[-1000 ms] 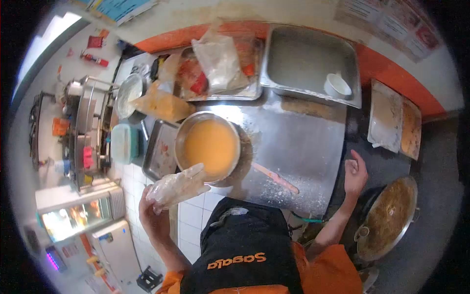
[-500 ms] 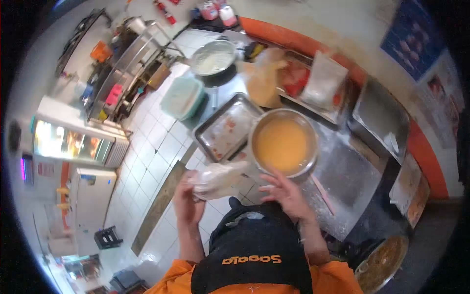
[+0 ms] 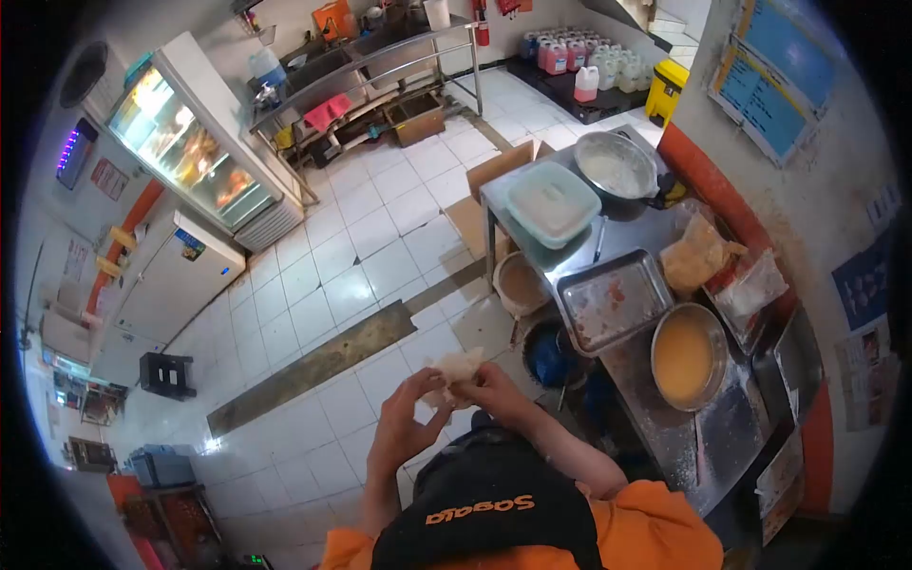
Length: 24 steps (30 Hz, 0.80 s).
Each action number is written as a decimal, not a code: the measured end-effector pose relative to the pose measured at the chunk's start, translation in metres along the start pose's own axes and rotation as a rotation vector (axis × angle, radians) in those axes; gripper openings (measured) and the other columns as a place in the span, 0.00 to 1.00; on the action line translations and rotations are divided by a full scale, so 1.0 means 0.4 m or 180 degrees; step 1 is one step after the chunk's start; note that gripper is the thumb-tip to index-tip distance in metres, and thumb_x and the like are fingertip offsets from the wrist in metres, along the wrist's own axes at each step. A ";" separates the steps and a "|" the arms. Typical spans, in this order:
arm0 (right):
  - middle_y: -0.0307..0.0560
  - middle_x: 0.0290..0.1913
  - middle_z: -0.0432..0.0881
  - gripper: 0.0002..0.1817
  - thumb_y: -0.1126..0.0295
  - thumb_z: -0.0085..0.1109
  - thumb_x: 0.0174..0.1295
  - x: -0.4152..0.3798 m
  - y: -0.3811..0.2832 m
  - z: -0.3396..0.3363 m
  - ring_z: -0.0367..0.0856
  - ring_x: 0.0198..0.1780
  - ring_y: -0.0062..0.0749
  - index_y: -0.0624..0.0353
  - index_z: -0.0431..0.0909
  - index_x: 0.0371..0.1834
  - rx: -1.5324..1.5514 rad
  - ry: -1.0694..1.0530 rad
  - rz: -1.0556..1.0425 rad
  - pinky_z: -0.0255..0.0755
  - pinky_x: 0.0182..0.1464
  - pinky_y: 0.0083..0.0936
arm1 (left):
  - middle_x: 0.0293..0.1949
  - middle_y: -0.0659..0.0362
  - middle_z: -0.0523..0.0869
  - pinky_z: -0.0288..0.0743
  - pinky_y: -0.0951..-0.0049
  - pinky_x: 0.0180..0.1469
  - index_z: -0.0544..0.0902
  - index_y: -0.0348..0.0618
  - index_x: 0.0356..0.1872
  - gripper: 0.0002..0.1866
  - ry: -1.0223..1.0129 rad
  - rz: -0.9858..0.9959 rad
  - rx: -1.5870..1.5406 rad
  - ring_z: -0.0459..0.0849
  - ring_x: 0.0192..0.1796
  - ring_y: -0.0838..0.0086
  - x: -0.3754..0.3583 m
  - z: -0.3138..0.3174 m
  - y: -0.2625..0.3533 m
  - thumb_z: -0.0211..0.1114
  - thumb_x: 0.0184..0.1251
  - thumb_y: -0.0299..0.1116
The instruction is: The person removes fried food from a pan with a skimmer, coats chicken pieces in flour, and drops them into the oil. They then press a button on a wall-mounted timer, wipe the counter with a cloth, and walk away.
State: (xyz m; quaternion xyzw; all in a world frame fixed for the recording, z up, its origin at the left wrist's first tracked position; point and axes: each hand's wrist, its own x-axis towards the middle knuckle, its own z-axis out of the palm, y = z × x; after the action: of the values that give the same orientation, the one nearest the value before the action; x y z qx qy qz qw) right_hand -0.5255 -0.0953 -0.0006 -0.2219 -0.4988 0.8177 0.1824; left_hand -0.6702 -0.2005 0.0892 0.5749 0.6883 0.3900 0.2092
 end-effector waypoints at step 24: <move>0.52 0.45 0.83 0.20 0.69 0.63 0.58 1.262 -0.554 -0.874 0.82 0.39 0.34 0.64 0.78 0.53 -0.1419 0.3201 -0.1490 0.75 0.38 0.29 | 0.27 0.61 0.76 0.77 0.70 0.46 0.75 0.35 0.56 0.20 0.2281 -0.2151 0.0402 0.78 0.34 0.74 0.417 -0.522 -0.684 0.60 0.62 0.16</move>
State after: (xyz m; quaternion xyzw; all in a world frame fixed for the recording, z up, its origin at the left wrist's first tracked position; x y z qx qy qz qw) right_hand -0.7396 0.5205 -0.0343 -0.4989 -0.5465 0.4260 0.5205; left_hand -1.0380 -0.1129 0.0303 0.1611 0.8870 0.4310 0.0390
